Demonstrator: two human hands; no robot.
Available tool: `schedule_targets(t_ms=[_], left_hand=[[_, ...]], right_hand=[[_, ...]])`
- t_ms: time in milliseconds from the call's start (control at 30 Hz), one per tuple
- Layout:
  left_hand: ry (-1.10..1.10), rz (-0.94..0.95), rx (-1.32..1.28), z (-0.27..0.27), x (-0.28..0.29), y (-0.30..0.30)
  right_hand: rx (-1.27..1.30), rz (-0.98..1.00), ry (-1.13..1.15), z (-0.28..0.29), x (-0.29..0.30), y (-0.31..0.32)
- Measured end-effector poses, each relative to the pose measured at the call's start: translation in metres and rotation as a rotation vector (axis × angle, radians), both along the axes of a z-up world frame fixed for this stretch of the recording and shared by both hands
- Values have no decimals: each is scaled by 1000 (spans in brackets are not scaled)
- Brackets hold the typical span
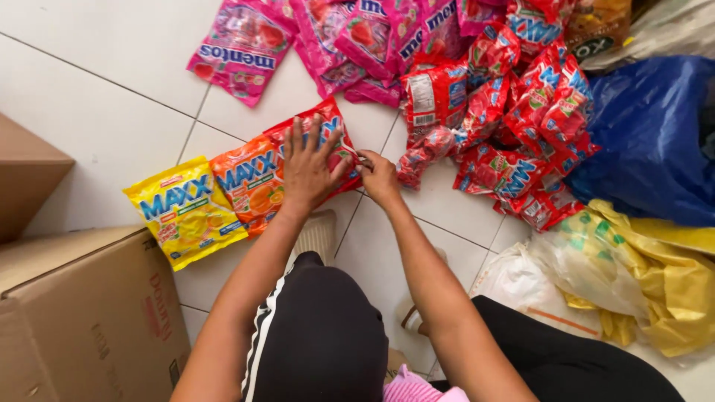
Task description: Sorting and organizing various large bags of candy and snacks on the floor for inventory management.
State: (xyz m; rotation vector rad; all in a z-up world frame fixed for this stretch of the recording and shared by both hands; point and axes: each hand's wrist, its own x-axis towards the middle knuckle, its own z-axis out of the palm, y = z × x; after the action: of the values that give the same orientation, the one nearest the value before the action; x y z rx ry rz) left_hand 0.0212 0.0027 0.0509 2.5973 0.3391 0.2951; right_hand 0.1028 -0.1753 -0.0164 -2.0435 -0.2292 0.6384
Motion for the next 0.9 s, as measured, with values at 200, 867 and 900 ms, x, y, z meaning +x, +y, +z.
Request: schedule_targets(t_ms=[200, 867, 900], left_hand=[[6, -20, 36, -6, 1, 5], [14, -7, 25, -12, -12, 7], [11, -11, 22, -13, -11, 9]], right_hand=[[27, -168, -75, -13, -26, 6], [-354, -602, -230, -53, 10, -83], [-220, -624, -305, -60, 6, -80]])
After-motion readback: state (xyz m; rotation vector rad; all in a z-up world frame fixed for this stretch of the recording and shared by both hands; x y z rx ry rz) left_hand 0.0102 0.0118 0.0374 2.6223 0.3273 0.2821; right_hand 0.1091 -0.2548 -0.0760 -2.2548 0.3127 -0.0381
